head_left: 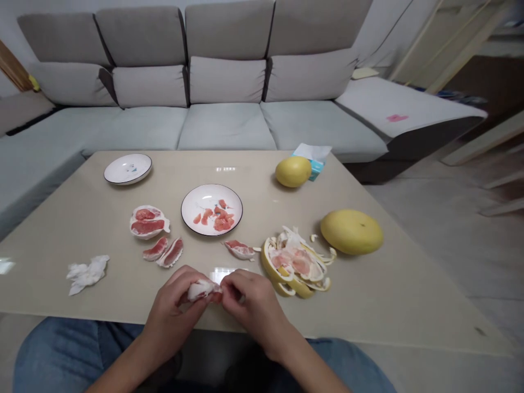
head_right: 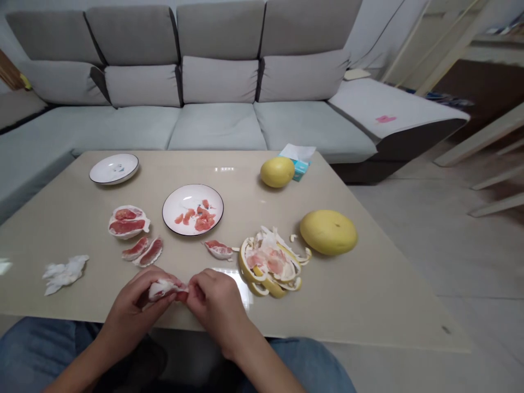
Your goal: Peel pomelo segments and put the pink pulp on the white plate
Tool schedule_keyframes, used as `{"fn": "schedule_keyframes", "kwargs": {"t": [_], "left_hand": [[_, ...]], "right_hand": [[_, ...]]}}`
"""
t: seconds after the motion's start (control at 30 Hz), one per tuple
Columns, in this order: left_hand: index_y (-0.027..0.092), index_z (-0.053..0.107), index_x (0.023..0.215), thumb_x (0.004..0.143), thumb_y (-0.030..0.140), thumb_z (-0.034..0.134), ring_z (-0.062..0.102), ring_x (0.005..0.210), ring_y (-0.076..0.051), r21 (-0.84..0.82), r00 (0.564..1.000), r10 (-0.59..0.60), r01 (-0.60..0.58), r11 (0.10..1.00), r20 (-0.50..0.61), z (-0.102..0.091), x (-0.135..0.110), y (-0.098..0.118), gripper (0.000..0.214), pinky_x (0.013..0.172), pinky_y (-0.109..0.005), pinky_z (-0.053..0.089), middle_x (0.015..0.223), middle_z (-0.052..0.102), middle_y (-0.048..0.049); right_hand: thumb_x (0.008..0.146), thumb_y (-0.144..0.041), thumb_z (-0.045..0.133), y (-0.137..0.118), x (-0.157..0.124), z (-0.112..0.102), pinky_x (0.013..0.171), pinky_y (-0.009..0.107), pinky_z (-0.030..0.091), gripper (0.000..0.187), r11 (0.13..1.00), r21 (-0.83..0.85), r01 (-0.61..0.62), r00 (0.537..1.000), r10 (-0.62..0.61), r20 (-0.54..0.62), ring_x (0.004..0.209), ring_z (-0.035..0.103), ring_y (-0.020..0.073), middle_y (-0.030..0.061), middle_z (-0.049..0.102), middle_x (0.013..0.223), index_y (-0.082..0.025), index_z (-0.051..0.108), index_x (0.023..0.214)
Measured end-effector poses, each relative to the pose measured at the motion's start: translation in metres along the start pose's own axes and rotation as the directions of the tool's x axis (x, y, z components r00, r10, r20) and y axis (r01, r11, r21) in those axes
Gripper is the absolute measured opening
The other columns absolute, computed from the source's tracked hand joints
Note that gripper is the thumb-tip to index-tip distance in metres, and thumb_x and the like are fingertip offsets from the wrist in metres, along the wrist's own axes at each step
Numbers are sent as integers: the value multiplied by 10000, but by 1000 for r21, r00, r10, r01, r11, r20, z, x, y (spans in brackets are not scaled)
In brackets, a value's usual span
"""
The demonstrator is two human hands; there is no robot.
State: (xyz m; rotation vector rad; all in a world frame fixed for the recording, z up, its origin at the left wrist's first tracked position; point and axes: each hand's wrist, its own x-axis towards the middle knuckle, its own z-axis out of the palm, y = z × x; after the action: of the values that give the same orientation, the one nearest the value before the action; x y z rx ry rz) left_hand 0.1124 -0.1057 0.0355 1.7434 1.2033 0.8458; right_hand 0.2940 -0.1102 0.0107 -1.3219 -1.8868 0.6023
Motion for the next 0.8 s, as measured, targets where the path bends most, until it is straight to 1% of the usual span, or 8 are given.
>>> {"fn": "schedule_keyframes", "kwargs": {"t": [0.07, 0.17, 0.27, 0.43, 0.53, 0.6, 0.7, 0.8], "left_hand": [[219, 659, 878, 834, 249, 644, 613, 839, -183, -48, 999, -37, 36, 998, -37, -3, 0, 2, 56, 741, -260, 482, 874, 639, -30], [213, 642, 874, 811, 255, 665, 610, 774, -167, -153, 986, -142, 128, 980, -89, -6, 1, 2, 80, 703, -241, 483, 823, 630, -7], [222, 636, 889, 788, 264, 689, 601, 741, -151, -237, 976, -191, 162, 958, -106, -5, 3, 0, 122, 680, -221, 483, 805, 620, 13], [212, 633, 898, 812, 284, 664, 595, 779, -172, -175, 980, -167, 147, 974, -105, -3, 2, -3, 116, 710, -248, 481, 834, 625, -12], [207, 635, 902, 831, 264, 640, 591, 828, -187, -83, 989, -108, 100, 992, -99, -2, 1, -3, 92, 742, -264, 472, 870, 622, -29], [208, 638, 894, 821, 256, 651, 587, 819, -180, -79, 990, -100, 92, 993, -102, -1, 1, -3, 89, 730, -254, 469, 863, 618, -23], [201, 635, 863, 767, 269, 712, 584, 742, -159, -201, 970, -191, 159, 967, -150, 1, 3, -3, 141, 676, -231, 476, 789, 619, 0], [185, 624, 935, 705, 287, 775, 611, 724, -154, -427, 920, -353, 254, 868, -172, 1, 5, -4, 293, 682, -231, 503, 778, 653, 2]], "right_hand": [[783, -99, 594, 0, 3, -5, 548, 226, 406, 130, 995, 91, -50, 999, 48, 20, 568, 552, 125, 2, 617, 624, -176, 667, 707], [846, -151, 583, -1, 6, -14, 603, 235, 473, 135, 976, 212, -52, 999, 48, 26, 647, 614, 138, 28, 683, 728, -189, 709, 817], [858, -166, 588, -3, 6, -20, 642, 255, 500, 142, 971, 237, -40, 999, 31, 40, 700, 637, 152, 40, 705, 782, -203, 725, 860], [850, -160, 599, -6, 3, -17, 658, 249, 489, 144, 977, 210, -35, 996, 16, 92, 723, 636, 152, 44, 707, 808, -206, 732, 882], [817, -112, 585, -4, 0, -12, 607, 230, 449, 153, 991, 131, -14, 998, 5, 65, 659, 603, 136, 25, 676, 733, -194, 715, 817], [762, -74, 580, -3, -1, -8, 557, 222, 407, 147, 999, 40, -8, 1000, 7, 29, 592, 560, 123, 8, 631, 660, -179, 679, 734], [700, -54, 568, -2, -1, -6, 525, 219, 366, 134, 998, -55, -16, 1000, 15, -19, 547, 518, 112, -7, 582, 610, -169, 619, 651], [689, -58, 556, -2, 1, -10, 534, 210, 371, 129, 998, -41, -46, 999, 45, -29, 553, 521, 110, -13, 573, 604, -172, 602, 650]]}}
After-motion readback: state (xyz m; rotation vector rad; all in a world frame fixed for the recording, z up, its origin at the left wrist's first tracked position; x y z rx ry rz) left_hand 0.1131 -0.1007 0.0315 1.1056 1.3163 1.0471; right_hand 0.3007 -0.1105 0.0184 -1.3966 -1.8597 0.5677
